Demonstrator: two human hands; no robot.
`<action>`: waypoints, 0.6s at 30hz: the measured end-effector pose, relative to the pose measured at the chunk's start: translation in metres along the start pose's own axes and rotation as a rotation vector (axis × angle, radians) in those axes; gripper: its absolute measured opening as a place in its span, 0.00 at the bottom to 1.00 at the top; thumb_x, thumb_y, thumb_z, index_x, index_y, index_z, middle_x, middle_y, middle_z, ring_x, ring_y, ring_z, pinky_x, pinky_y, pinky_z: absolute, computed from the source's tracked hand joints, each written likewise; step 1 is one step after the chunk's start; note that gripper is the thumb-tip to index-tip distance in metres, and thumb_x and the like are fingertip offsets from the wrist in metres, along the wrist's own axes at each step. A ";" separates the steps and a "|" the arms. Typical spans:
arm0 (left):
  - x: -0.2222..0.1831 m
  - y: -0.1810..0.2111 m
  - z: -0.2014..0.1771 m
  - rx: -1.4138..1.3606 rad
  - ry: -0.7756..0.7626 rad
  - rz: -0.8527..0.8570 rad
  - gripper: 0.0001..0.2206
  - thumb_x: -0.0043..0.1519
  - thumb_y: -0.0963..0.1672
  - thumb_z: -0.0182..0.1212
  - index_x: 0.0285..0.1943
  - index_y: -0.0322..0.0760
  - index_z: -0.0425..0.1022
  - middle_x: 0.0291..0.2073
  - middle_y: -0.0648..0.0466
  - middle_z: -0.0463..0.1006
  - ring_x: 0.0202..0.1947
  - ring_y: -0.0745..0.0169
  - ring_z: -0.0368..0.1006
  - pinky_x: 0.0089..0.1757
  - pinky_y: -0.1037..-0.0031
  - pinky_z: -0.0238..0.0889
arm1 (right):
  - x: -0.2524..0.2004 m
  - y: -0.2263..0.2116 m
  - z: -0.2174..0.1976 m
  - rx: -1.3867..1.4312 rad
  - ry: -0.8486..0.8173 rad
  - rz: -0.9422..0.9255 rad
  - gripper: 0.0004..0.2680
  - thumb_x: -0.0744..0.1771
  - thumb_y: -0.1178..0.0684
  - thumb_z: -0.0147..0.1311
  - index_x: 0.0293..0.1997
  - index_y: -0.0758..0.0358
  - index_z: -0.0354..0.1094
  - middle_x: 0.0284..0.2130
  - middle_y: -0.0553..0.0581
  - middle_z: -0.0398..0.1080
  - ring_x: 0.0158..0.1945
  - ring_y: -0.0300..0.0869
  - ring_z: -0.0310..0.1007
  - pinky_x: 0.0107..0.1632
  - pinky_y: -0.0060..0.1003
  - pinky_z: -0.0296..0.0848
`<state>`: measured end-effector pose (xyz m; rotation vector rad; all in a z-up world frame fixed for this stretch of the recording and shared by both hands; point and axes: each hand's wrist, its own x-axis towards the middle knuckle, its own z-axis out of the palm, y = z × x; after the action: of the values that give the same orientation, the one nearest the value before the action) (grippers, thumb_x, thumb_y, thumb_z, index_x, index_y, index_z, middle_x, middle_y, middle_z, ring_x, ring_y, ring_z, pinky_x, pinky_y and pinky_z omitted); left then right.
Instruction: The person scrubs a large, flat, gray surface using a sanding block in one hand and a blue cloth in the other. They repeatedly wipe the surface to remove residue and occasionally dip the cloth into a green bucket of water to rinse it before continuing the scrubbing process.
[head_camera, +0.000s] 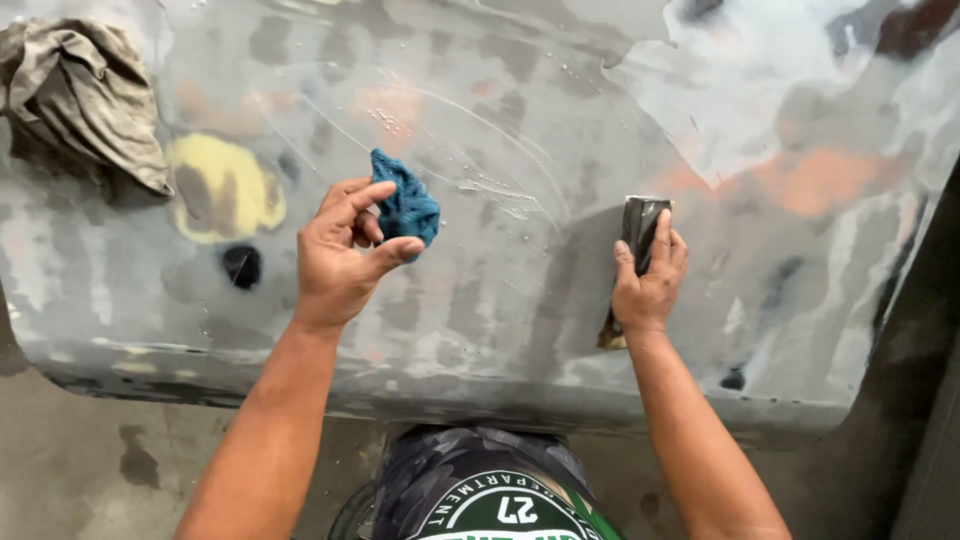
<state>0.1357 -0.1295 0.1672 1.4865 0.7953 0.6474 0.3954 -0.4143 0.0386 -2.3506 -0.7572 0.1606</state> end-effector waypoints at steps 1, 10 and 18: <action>-0.003 0.008 0.000 0.002 0.009 -0.002 0.22 0.54 0.40 0.76 0.58 0.31 0.76 0.55 0.55 0.72 0.38 0.74 0.68 0.40 0.79 0.67 | 0.000 -0.007 0.000 0.003 -0.007 -0.005 0.27 0.69 0.51 0.62 0.78 0.59 0.52 0.63 0.65 0.60 0.66 0.58 0.60 0.68 0.49 0.61; -0.024 0.050 -0.022 -0.006 0.099 0.100 0.07 0.66 0.36 0.65 0.52 0.26 0.79 0.51 0.56 0.75 0.40 0.77 0.68 0.42 0.82 0.64 | 0.008 -0.019 0.002 -0.003 -0.035 -0.066 0.28 0.68 0.51 0.63 0.78 0.59 0.53 0.64 0.65 0.59 0.65 0.60 0.58 0.68 0.52 0.59; -0.003 -0.069 -0.011 0.903 0.558 -0.003 0.44 0.61 0.49 0.74 0.83 0.32 0.49 0.78 0.32 0.39 0.76 0.28 0.45 0.70 0.47 0.45 | 0.067 -0.056 0.030 -0.135 -0.037 -0.271 0.29 0.67 0.52 0.64 0.78 0.57 0.53 0.64 0.65 0.61 0.64 0.60 0.59 0.67 0.54 0.59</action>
<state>0.1184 -0.1262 0.0992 2.1338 1.6679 0.7551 0.4151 -0.3254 0.0548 -2.3467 -1.1267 0.0361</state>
